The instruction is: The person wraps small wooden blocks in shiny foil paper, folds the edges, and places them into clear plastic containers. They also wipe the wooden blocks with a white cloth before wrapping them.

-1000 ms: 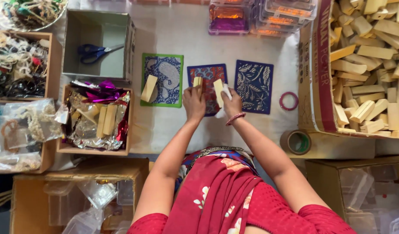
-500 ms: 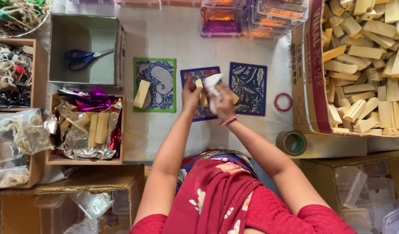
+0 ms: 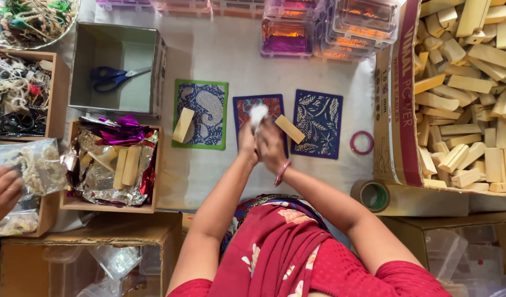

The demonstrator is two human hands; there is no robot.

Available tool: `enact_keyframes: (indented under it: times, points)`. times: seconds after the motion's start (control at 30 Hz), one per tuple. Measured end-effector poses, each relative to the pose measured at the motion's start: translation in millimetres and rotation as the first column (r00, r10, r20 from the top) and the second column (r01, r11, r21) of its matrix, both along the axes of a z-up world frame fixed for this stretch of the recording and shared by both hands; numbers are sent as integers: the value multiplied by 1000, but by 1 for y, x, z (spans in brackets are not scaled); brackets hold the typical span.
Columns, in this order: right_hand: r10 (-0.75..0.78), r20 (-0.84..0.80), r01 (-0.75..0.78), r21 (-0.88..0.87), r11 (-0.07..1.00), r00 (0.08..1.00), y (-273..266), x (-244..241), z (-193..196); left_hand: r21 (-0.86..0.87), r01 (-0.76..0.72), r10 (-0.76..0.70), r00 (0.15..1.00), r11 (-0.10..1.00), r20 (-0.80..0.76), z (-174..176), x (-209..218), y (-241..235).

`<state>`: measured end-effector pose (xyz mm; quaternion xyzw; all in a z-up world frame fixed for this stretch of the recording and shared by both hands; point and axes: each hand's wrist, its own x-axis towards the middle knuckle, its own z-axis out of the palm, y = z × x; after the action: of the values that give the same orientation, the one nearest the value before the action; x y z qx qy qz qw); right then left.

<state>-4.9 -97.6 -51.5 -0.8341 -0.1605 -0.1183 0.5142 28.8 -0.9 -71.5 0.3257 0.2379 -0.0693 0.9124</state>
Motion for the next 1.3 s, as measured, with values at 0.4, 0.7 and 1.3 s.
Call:
enact_keyframes:
  times: [0.4,0.7,1.3]
  points:
    - [-102,303,205,-332,921,947,-18,1,40,-45,201,-206,961,979,-184,41,-4,-13]
    - [-268,172,318,-485,815,948,-90,19,9,47,162,-154,978,986,-141,-54,-7,-5]
    - [-210,-279,253,128,959,937,-60,-10,11,-72,316,-321,945,946,-66,0,-23,-12]
